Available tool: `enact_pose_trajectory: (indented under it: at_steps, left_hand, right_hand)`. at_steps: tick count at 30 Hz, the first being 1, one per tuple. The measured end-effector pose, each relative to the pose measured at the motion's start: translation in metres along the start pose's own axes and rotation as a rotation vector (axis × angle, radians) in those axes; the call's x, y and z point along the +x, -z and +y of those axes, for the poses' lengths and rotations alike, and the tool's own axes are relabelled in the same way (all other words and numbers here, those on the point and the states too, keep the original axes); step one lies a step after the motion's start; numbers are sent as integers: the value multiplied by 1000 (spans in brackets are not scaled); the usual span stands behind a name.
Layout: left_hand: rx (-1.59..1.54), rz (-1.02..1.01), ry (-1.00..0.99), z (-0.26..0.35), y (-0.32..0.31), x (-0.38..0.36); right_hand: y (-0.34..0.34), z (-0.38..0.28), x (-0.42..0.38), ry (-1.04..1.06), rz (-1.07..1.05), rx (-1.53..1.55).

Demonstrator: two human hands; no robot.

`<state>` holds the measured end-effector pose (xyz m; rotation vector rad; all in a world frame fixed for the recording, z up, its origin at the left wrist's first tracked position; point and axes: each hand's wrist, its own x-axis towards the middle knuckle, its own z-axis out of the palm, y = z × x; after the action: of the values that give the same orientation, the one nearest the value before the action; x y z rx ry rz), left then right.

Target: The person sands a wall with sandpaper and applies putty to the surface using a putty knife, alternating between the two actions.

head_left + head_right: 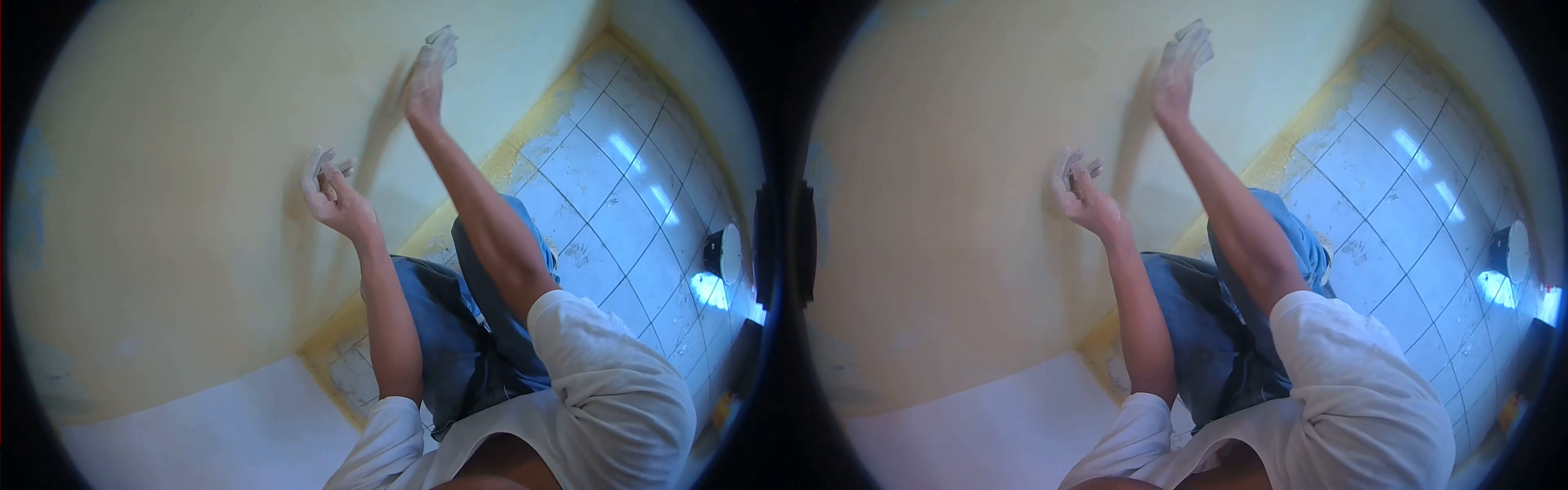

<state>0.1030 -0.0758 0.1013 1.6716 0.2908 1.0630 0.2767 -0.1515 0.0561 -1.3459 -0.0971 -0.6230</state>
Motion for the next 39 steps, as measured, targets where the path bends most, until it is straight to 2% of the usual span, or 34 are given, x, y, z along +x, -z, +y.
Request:
enact_pose_trajectory:
  at_steps: [3,5,7,8,9,12,15,18,21,24,25,29,30,33,36,39]
  left_hand:
    - [-32,0,-22,-9,6,3]
    - [-54,69,1,-1,-2,4]
    - [-76,129,-13,2,-7,5]
    - [-88,154,-38,1,-8,6]
    - [-95,173,-64,0,-7,8]
    - [-28,135,-86,5,0,5]
    - [23,6,-6,9,10,4]
    - [54,-77,70,-9,14,12]
    - [238,-229,25,-18,31,16]
    - [317,-365,282,30,44,3]
    - [318,-408,258,42,44,-1]
    - [142,-421,161,5,25,-4]
    - [147,-412,140,-15,24,-5]
    - [90,-355,146,-19,19,-3]
    - [124,-377,186,-17,29,-3]
    - [221,-418,247,-32,24,-2]
  right_hand:
    - [-4,21,-15,45,-50,-44]
    - [-18,-10,-57,85,-182,-165]
    - [-19,-29,-73,81,-227,-123]
    - [-23,-35,-72,80,-244,-93]
    - [-30,-27,-66,104,-169,-162]
    - [-24,-21,-17,84,-31,-96]
    - [-12,-34,-22,125,-88,-122]
    - [-20,-46,-78,143,-240,-127]
    - [-30,-30,-64,241,-150,-209]
    - [-17,-37,-2,216,-51,-118]
    - [-5,-48,-1,124,-111,-28]
    - [-7,-39,-63,245,-300,-150]
    - [-6,-37,-58,264,-285,-192]
    - [-14,-29,-30,310,-194,-235]
    - [0,-62,4,155,-148,9]
    - [-4,-48,-60,189,-317,-79]
